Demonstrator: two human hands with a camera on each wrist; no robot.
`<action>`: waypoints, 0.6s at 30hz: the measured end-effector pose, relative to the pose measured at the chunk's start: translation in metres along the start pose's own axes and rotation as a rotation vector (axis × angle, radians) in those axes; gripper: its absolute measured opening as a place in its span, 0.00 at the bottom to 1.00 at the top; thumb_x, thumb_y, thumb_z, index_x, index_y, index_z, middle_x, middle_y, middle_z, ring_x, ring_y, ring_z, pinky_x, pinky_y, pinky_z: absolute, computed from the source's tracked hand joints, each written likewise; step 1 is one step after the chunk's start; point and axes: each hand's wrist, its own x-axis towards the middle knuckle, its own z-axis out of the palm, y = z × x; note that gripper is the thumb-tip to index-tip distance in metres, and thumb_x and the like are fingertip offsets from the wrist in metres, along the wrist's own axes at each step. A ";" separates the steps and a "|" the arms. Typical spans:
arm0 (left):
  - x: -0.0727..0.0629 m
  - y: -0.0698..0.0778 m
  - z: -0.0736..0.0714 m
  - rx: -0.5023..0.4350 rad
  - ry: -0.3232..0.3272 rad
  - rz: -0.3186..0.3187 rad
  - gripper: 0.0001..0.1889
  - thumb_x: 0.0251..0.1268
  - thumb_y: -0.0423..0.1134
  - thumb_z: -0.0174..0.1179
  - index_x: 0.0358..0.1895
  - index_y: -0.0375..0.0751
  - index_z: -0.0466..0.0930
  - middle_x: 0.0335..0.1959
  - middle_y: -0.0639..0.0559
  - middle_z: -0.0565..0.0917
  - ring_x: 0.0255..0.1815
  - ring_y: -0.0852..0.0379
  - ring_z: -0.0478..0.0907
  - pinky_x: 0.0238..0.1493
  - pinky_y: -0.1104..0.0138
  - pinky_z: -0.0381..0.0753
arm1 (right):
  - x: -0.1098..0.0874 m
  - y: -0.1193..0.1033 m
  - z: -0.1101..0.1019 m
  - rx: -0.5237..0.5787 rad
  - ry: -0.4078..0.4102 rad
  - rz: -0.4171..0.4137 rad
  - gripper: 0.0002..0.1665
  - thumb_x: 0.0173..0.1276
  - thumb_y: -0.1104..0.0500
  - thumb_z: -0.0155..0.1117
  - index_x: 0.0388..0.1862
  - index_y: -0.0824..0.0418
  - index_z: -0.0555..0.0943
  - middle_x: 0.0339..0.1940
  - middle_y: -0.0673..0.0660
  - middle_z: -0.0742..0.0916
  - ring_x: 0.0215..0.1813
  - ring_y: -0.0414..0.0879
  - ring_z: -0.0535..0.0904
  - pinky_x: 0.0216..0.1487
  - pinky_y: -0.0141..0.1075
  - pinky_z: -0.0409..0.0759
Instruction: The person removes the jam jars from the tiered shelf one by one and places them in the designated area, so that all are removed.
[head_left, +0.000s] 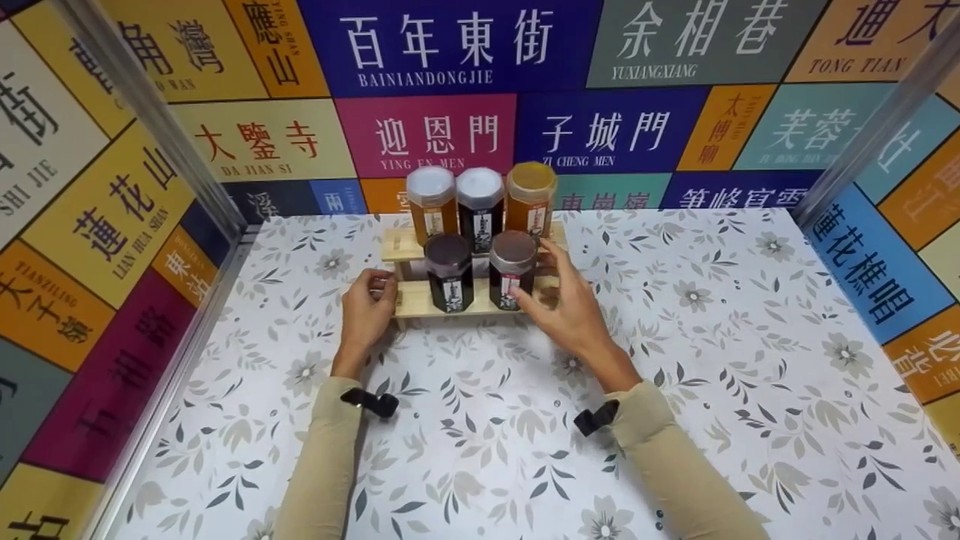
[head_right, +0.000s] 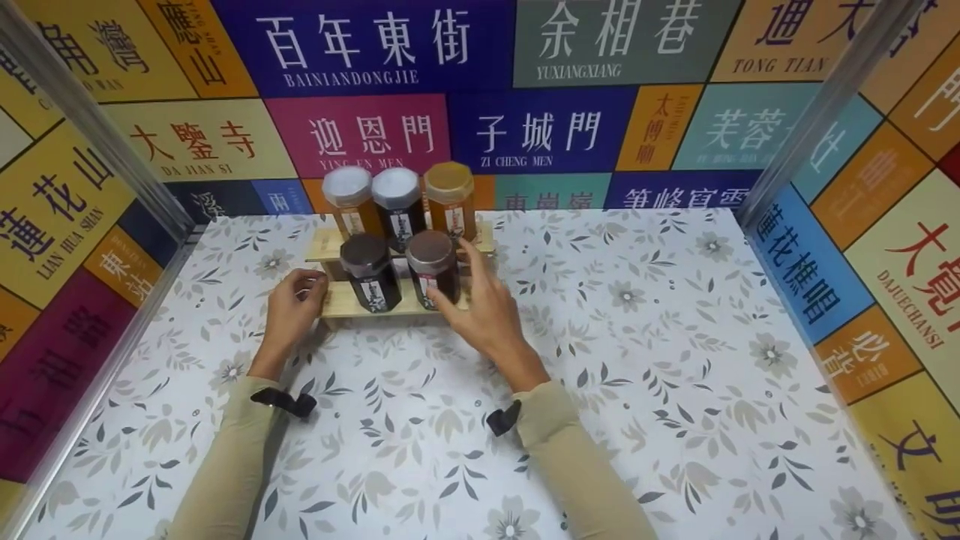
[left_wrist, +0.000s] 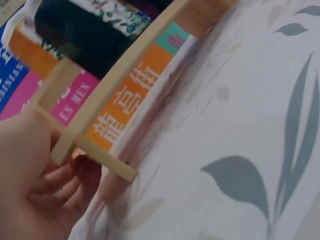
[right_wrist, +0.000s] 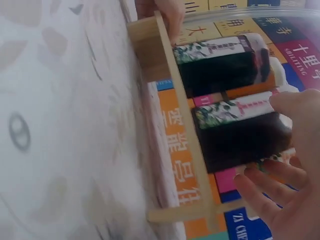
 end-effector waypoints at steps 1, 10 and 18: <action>0.000 -0.001 0.001 -0.004 0.000 0.000 0.11 0.82 0.43 0.61 0.56 0.41 0.86 0.45 0.44 0.90 0.42 0.51 0.88 0.43 0.65 0.85 | 0.000 0.001 0.004 0.000 0.003 0.009 0.55 0.68 0.41 0.80 0.86 0.51 0.63 0.70 0.60 0.83 0.62 0.59 0.87 0.55 0.51 0.90; 0.001 -0.008 0.005 -0.043 -0.010 0.015 0.11 0.83 0.43 0.60 0.52 0.39 0.85 0.42 0.45 0.89 0.38 0.57 0.84 0.41 0.73 0.80 | 0.001 0.005 0.028 -0.019 0.045 0.106 0.61 0.60 0.39 0.86 0.83 0.57 0.64 0.75 0.62 0.79 0.70 0.59 0.84 0.69 0.48 0.84; -0.004 -0.008 0.007 -0.063 0.001 0.026 0.11 0.85 0.42 0.57 0.53 0.39 0.83 0.45 0.43 0.89 0.41 0.52 0.85 0.43 0.70 0.80 | 0.000 0.004 0.037 -0.072 0.148 0.135 0.60 0.56 0.35 0.87 0.79 0.56 0.68 0.63 0.60 0.87 0.62 0.55 0.88 0.62 0.44 0.88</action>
